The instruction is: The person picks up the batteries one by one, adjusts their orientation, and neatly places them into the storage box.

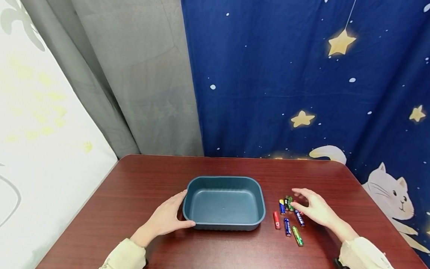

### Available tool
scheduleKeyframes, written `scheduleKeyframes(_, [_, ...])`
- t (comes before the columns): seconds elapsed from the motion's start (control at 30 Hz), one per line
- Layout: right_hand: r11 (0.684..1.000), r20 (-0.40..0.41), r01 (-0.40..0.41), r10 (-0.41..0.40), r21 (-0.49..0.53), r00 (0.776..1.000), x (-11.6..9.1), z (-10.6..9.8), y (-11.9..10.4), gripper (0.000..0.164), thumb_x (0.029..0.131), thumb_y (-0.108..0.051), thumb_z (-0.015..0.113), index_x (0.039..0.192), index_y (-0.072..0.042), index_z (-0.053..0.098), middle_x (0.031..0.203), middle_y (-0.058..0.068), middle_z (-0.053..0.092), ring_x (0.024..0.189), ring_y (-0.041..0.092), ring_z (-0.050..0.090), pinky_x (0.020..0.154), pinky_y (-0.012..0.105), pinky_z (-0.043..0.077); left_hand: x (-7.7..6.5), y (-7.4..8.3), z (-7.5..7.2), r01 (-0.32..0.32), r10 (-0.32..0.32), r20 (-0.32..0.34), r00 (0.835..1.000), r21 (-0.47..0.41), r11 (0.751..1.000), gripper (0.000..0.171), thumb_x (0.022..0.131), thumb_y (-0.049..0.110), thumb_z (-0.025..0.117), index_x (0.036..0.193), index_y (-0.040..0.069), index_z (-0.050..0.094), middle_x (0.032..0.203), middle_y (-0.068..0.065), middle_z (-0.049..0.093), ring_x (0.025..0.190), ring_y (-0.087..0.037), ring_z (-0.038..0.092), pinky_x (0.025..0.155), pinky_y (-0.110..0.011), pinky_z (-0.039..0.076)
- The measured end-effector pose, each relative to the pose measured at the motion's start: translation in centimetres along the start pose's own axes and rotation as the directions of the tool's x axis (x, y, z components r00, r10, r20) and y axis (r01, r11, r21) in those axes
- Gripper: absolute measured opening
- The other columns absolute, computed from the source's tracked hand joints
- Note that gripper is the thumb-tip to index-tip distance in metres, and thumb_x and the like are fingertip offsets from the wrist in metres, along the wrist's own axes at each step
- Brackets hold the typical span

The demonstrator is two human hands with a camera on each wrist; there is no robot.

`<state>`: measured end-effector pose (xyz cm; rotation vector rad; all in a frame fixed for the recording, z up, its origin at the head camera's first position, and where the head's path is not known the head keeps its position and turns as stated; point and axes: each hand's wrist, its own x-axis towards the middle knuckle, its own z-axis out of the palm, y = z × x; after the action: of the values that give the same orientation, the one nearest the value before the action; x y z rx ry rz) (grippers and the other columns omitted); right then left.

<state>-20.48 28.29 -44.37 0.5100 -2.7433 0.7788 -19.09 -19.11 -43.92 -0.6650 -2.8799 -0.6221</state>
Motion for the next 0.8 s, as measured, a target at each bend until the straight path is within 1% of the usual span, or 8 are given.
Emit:
scheduleKeyframes(0.07, [0.997, -0.019, 0.034, -0.033, 0.068, 0.999, 0.0, 0.3, -0.4, 0.039, 0.074, -0.022, 0.075, 0.105, -0.002, 0.063, 0.088, 0.003, 0.062, 0.076, 0.016, 0.057, 0.066, 0.03, 0.05, 0.0, 0.0, 0.0, 0.011, -0.011, 0.004, 1.0, -0.015, 1.0, 0.101, 0.064, 0.062, 0.068, 0.14, 0.006, 0.033, 0.139, -0.007, 0.041, 0.125, -0.025, 0.041, 0.099, -0.044, 0.036])
scheduleKeyframes(0.1, [0.993, -0.023, 0.058, -0.056, 0.1, 0.998, 0.0, 0.5, -0.6, 0.036, 0.071, -0.019, 0.076, 0.101, -0.002, 0.064, 0.085, 0.002, 0.062, 0.073, 0.015, 0.056, 0.062, 0.027, 0.05, 0.1, -0.1, 0.0, 0.013, -0.013, 0.006, 1.0, -0.021, 1.0, 0.101, 0.064, 0.063, 0.068, 0.14, 0.006, 0.033, 0.139, -0.006, 0.041, 0.125, -0.024, 0.041, 0.098, -0.044, 0.036])
scheduleKeyframes(0.2, [0.978, -0.023, 0.112, -0.11, 0.177, 0.994, -0.1, 1.1, -1.1, 0.035, 0.067, -0.017, 0.079, 0.096, -0.003, 0.066, 0.079, 0.001, 0.061, 0.07, 0.014, 0.055, 0.059, 0.025, 0.048, 0.2, -0.2, -0.1, 0.013, -0.013, 0.012, 1.0, -0.03, 0.999, 0.102, 0.064, 0.067, 0.065, 0.14, 0.007, 0.033, 0.139, -0.006, 0.041, 0.125, -0.023, 0.041, 0.098, -0.044, 0.037])
scheduleKeyframes(0.33, [0.955, -0.013, 0.191, -0.194, 0.228, 0.981, -0.2, 1.7, -1.8, 0.037, 0.065, -0.017, 0.081, 0.096, -0.002, 0.066, 0.078, 0.001, 0.06, 0.069, 0.013, 0.054, 0.056, 0.023, 0.045, 0.3, -0.4, -0.1, 0.016, -0.015, 0.019, 1.0, -0.035, 0.999, 0.103, 0.064, 0.071, 0.062, 0.14, 0.008, 0.034, 0.139, -0.006, 0.04, 0.125, -0.023, 0.04, 0.098, -0.044, 0.037])
scheduleKeyframes(0.4, [0.946, -0.004, 0.222, -0.228, 0.238, 0.974, -0.4, 1.9, -2.1, 0.039, 0.065, -0.017, 0.081, 0.096, 0.0, 0.065, 0.079, 0.002, 0.06, 0.069, 0.013, 0.053, 0.054, 0.023, 0.044, 0.3, -0.4, -0.1, 0.019, -0.018, 0.023, 1.0, -0.035, 0.999, 0.103, 0.064, 0.071, 0.062, 0.14, 0.008, 0.033, 0.139, -0.006, 0.04, 0.125, -0.023, 0.04, 0.097, -0.045, 0.037])
scheduleKeyframes(0.47, [0.943, 0.013, 0.231, -0.241, 0.241, 0.971, -0.6, 2.1, -2.2, 0.04, 0.065, -0.019, 0.081, 0.096, 0.0, 0.065, 0.08, 0.002, 0.059, 0.07, 0.012, 0.052, 0.054, 0.022, 0.043, 0.3, -0.3, -0.1, 0.02, -0.019, 0.025, 0.999, -0.038, 0.999, 0.103, 0.064, 0.069, 0.063, 0.141, 0.008, 0.033, 0.139, -0.006, 0.04, 0.125, -0.024, 0.04, 0.097, -0.045, 0.037])
scheduleKeyframes(0.67, [0.957, 0.072, 0.199, -0.218, 0.211, 0.973, -1.0, 2.6, -2.3, 0.044, 0.064, -0.026, 0.081, 0.097, -0.002, 0.065, 0.081, -0.002, 0.059, 0.071, 0.009, 0.05, 0.055, 0.022, 0.044, 0.2, -0.2, -0.2, 0.026, -0.025, 0.029, 0.999, -0.041, 0.999, 0.103, 0.064, 0.069, 0.064, 0.141, 0.007, 0.032, 0.139, -0.006, 0.041, 0.125, -0.024, 0.04, 0.097, -0.045, 0.037])
scheduleKeyframes(0.8, [0.959, 0.07, 0.235, -0.248, 0.158, 0.966, -1.0, 3.0, -2.4, 0.042, 0.063, -0.027, 0.082, 0.096, -0.006, 0.065, 0.082, -0.005, 0.059, 0.072, 0.007, 0.05, 0.059, 0.022, 0.045, 0.2, -0.3, -0.2, 0.029, -0.027, 0.034, 0.999, -0.043, 0.999, 0.104, 0.064, 0.07, 0.062, 0.141, 0.007, 0.032, 0.139, -0.007, 0.04, 0.125, -0.024, 0.04, 0.098, -0.045, 0.037])
